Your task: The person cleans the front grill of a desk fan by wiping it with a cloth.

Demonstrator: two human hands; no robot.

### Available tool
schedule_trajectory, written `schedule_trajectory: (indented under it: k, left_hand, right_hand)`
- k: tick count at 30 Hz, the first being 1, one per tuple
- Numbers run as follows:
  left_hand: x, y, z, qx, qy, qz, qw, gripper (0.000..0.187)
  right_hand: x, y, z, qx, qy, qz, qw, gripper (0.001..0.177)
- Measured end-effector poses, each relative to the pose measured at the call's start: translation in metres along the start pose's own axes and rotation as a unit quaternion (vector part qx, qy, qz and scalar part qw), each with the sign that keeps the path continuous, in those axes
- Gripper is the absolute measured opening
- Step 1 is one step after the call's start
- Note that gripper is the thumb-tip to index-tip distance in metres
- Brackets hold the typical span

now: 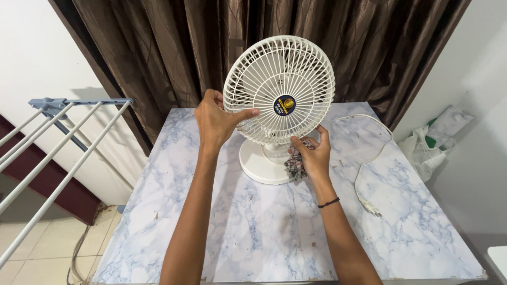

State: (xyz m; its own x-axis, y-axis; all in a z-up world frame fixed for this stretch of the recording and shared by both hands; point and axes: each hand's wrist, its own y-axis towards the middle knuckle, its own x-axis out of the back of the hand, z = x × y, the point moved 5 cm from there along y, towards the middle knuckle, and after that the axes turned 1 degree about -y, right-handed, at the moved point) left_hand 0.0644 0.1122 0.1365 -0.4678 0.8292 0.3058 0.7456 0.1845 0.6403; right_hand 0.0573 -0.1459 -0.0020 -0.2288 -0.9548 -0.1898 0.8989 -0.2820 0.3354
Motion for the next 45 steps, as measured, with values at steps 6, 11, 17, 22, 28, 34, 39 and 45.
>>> schedule_trajectory:
  k: [6, 11, 17, 22, 28, 34, 39, 45]
  left_hand:
    - [0.002, 0.004, -0.005, -0.173, 0.095, -0.048, 0.979, 0.091]
    - [-0.005, 0.049, -0.009, -0.172, 0.015, 0.005, 0.985, 0.105]
    - [-0.022, 0.088, -0.032, -0.22, 0.084, 0.054, 0.97, 0.083]
    - [-0.016, 0.092, -0.04, -0.246, 0.106, 0.049, 0.962, 0.076]
    - [-0.013, 0.085, -0.055, -0.217, 0.147, 0.048, 0.964, 0.083]
    - [-0.017, 0.087, -0.051, -0.269, 0.144, 0.064, 0.95, 0.095]
    - [-0.026, 0.091, -0.051, -0.232, 0.179, 0.099, 0.951, 0.101]
    - [-0.031, 0.088, -0.061, -0.218, 0.127, 0.088, 0.964, 0.097]
  right_hand:
    - [-0.006, -0.002, 0.001, 0.014, 0.003, 0.001, 1.0, 0.079]
    - [-0.006, 0.0, -0.007, 0.062, -0.016, -0.003, 0.998, 0.079]
    - [-0.005, 0.002, -0.008, 0.088, 0.001, 0.002, 0.996, 0.077]
    - [-0.006, -0.002, -0.005, 0.065, 0.016, 0.007, 0.998, 0.076]
    - [-0.007, -0.005, 0.005, 0.042, 0.043, 0.012, 0.998, 0.075]
    - [-0.009, -0.008, 0.011, 0.058, 0.015, 0.004, 0.998, 0.071]
    - [-0.007, -0.005, 0.009, 0.09, -0.025, 0.012, 0.996, 0.069]
    - [0.011, 0.005, 0.01, 0.1, -0.059, -0.024, 0.993, 0.073]
